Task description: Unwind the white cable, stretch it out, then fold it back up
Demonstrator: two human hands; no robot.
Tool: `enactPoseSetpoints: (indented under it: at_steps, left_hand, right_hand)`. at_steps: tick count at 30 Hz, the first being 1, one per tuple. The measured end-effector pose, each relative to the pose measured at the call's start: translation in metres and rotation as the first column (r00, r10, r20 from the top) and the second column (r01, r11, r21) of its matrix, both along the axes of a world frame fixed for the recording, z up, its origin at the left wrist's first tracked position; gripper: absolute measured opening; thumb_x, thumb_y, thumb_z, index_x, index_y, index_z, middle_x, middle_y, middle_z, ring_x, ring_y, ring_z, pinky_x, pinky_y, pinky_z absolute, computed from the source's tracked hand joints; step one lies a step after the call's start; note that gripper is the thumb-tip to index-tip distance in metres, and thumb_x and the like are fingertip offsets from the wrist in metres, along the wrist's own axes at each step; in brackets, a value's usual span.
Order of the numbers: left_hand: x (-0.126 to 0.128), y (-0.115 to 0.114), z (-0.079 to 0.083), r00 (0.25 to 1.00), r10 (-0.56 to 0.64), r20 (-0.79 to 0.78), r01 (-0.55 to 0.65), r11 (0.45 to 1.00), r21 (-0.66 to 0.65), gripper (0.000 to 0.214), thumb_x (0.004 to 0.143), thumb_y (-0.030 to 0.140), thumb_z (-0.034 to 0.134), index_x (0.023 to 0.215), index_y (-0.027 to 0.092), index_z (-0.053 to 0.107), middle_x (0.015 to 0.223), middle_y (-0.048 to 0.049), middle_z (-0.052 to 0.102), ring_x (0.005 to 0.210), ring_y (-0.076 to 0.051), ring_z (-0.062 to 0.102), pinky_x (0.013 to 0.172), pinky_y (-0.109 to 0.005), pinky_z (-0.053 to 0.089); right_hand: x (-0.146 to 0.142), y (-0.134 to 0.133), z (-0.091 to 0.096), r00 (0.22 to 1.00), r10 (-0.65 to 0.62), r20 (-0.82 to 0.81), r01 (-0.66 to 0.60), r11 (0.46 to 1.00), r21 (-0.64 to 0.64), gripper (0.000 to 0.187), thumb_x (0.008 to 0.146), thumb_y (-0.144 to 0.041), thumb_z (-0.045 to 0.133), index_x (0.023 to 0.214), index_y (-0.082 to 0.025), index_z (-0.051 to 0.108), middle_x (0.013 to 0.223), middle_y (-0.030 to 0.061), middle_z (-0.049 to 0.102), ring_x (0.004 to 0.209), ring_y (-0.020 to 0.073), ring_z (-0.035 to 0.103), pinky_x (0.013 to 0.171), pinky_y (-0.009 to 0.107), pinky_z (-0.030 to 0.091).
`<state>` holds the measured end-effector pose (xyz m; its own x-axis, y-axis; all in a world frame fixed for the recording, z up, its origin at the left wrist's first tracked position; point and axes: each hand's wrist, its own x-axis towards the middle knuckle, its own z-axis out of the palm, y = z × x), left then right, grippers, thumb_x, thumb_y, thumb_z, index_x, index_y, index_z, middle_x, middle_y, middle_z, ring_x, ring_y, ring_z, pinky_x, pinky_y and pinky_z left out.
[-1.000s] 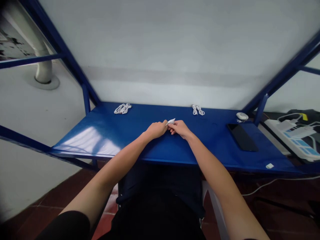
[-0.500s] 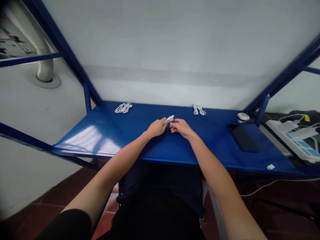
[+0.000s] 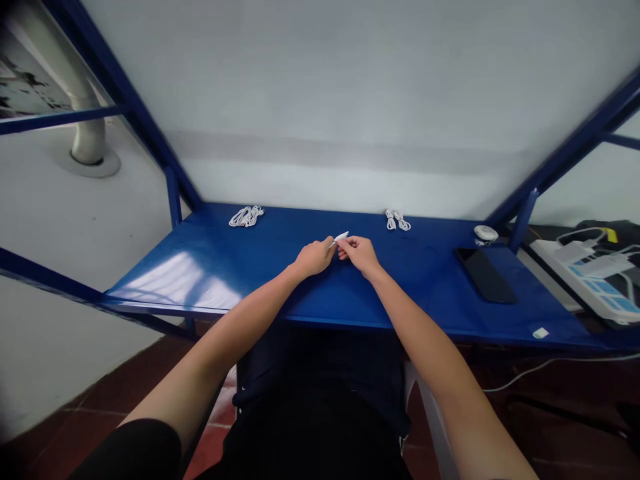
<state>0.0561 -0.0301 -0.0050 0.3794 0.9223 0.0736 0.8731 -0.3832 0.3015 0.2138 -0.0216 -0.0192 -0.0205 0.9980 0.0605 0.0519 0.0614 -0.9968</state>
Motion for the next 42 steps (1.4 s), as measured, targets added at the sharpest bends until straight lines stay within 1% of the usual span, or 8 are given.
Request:
enactPoseSetpoints:
  at_steps: [6,9,12,18,22,27,35,42]
  left_hand:
    - [-0.001,0.0,0.001,0.999,-0.027,0.04,0.028,0.999,-0.028,0.033,0.1,0.039,0.029,0.112,0.019,0.053,0.101,-0.0135,0.069,0.092,-0.027,0.067,0.077,-0.036,0.048]
    - [-0.006,0.007,0.001,0.966,-0.09,0.243,0.11,0.991,-0.07,0.031,0.099,0.037,0.034,0.1,0.017,0.057,0.096,-0.0096,0.068,0.087,-0.021,0.064,0.076,-0.031,0.047]
    - [-0.008,0.013,-0.001,0.869,-0.136,0.476,0.212,0.971,-0.109,0.035,0.098,0.04,0.035,0.09,0.015,0.058,0.086,-0.005,0.065,0.077,-0.014,0.059,0.071,-0.025,0.046]
    - [-0.002,0.009,0.003,0.717,0.065,0.694,0.263,0.897,-0.356,0.038,0.099,0.045,0.032,0.081,0.017,0.05,0.061,0.004,0.045,0.05,-0.007,0.042,0.048,-0.02,0.036]
    - [0.0,0.003,0.011,0.626,0.252,0.738,0.305,0.792,-0.529,0.03,0.098,0.041,0.036,0.081,0.019,0.046,0.055,0.0073,0.033,0.039,-0.005,0.028,0.038,-0.018,0.02]
    - [-0.001,0.002,0.013,0.515,0.319,0.796,0.431,0.706,-0.562,0.025,0.094,0.037,0.043,0.076,0.021,0.042,0.052,0.008,0.031,0.036,-0.004,0.025,0.035,-0.017,0.016]
    - [-0.002,0.003,0.011,0.44,0.387,0.81,0.466,0.673,-0.574,0.02,0.092,0.034,0.043,0.077,0.021,0.04,0.051,0.0073,0.034,0.036,-0.005,0.031,0.036,-0.017,0.018]
    - [-0.002,0.004,0.015,0.437,0.408,0.802,0.471,0.656,-0.59,0.022,0.091,0.029,0.043,0.072,0.02,0.042,0.047,0.0077,0.03,0.034,-0.004,0.023,0.035,-0.018,0.013]
  right_hand:
    - [0.001,-0.001,0.004,0.993,0.044,0.113,-0.05,0.998,0.047,0.037,0.063,-0.049,0.081,0.066,-0.015,0.068,0.06,0.0029,0.065,0.051,0.0114,0.059,0.052,0.024,0.051]
    - [0.001,-0.003,0.008,0.992,0.062,0.113,-0.07,0.995,0.067,0.037,0.063,-0.05,0.081,0.067,-0.016,0.068,0.059,0.0023,0.065,0.051,0.011,0.057,0.052,0.024,0.05]
    - [0.003,-0.004,0.012,0.993,0.063,0.098,-0.071,0.995,0.075,0.038,0.062,-0.051,0.081,0.068,-0.016,0.067,0.057,0.0011,0.063,0.048,0.0098,0.054,0.05,0.023,0.048]
    - [0.008,-0.002,0.013,0.995,0.084,0.058,-0.088,0.994,0.057,0.038,0.061,-0.051,0.081,0.068,-0.016,0.068,0.058,0.0017,0.064,0.048,0.0092,0.053,0.048,0.023,0.045]
    - [0.008,-0.001,0.011,0.992,0.127,-0.006,-0.127,0.992,-0.001,0.037,0.059,-0.047,0.084,0.069,-0.015,0.068,0.06,0.0023,0.065,0.048,0.0085,0.053,0.048,0.022,0.045]
    - [0.008,-0.003,0.014,0.981,0.156,-0.117,-0.166,0.983,-0.08,0.032,0.058,-0.039,0.086,0.068,-0.016,0.067,0.061,0.0019,0.065,0.05,0.0083,0.054,0.046,0.02,0.043]
    - [0.005,-0.005,0.018,0.965,0.151,-0.214,-0.182,0.974,-0.132,0.029,0.058,-0.031,0.087,0.067,-0.016,0.064,0.062,0.0012,0.065,0.052,0.0075,0.055,0.047,0.018,0.044]
    - [0.009,-0.005,0.018,0.983,0.186,-0.004,-0.186,0.982,-0.015,0.034,0.063,-0.044,0.082,0.07,-0.015,0.066,0.063,0.0037,0.066,0.049,0.0096,0.054,0.045,0.022,0.044]
